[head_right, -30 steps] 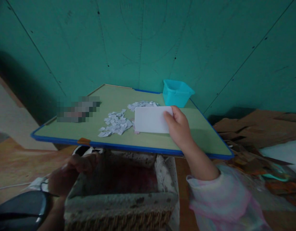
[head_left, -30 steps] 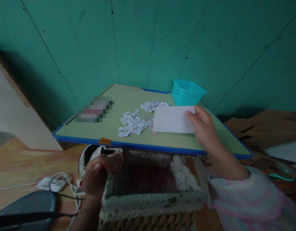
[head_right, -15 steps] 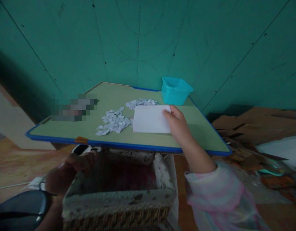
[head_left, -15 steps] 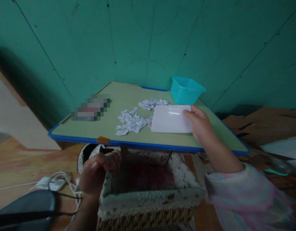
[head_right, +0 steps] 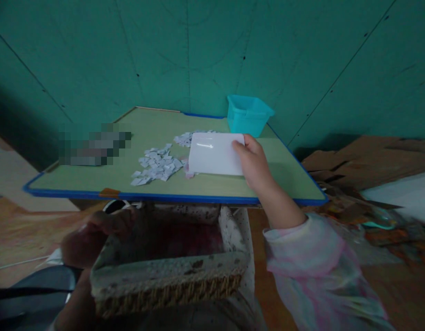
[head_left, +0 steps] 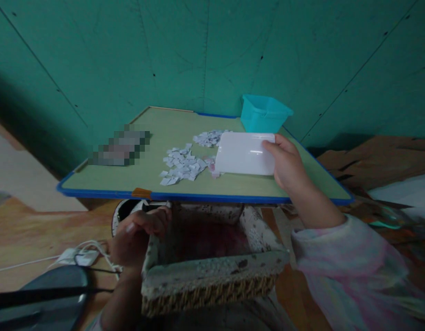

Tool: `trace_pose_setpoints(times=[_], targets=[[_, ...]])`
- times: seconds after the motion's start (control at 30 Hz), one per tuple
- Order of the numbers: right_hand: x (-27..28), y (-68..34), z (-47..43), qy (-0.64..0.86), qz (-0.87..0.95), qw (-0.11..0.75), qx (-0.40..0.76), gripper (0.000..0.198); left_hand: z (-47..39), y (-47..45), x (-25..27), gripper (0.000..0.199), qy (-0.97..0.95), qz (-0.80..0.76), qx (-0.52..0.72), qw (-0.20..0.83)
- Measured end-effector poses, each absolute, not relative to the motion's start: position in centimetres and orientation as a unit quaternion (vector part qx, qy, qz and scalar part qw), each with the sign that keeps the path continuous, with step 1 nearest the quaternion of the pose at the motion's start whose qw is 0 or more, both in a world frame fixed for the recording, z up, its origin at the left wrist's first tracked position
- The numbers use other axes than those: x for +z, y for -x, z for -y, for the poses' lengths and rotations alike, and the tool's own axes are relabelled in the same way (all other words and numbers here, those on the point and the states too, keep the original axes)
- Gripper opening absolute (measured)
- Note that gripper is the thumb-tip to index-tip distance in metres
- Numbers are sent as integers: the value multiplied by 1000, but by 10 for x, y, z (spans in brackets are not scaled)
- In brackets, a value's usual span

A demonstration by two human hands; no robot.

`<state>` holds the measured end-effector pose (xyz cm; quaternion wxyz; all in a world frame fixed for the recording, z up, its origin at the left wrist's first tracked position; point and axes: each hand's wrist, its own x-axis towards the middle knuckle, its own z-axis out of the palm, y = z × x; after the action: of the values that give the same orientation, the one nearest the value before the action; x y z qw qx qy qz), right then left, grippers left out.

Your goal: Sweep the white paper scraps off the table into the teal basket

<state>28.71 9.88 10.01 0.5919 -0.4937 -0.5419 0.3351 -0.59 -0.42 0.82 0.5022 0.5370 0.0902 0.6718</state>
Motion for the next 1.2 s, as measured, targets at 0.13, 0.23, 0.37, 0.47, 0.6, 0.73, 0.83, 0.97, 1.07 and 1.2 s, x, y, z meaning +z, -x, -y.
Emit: trace_pose_setpoints(times=[0.13, 0.23, 0.37, 0.47, 0.6, 0.73, 0.83, 0.97, 1.07, 1.2], targets=[[99, -284, -100, 508, 546, 579, 329, 13, 4, 6, 7, 29, -529, -92, 686, 491], [101, -283, -96, 510, 548, 568, 342, 13, 3, 3, 5, 30, -525, -89, 695, 483], [104, -282, -90, 505, 549, 561, 360, 16, 2, 2, 5, 29, -523, -88, 695, 485], [105, -282, -88, 509, 548, 560, 356, 17, 2, 2, 7, 30, -529, -83, 688, 489], [103, -282, -87, 515, 552, 555, 349, 19, 2, 4, 9, 31, -535, -76, 691, 481], [102, -280, -82, 514, 546, 552, 365, 19, 2, 6, 7, 30, -535, -81, 683, 490], [102, -280, -79, 511, 552, 542, 376, 19, 2, 5, 6, 30, -532, -77, 687, 490], [100, -280, -77, 506, 552, 546, 376, 19, 1, 4, 7, 29, -537, -72, 690, 480], [99, -278, -74, 498, 550, 550, 384, 18, 1, 4, 9, 30, -545, -77, 682, 481], [98, -275, -69, 493, 552, 540, 400, 19, 2, 3, 9, 31, -535, -83, 689, 481]])
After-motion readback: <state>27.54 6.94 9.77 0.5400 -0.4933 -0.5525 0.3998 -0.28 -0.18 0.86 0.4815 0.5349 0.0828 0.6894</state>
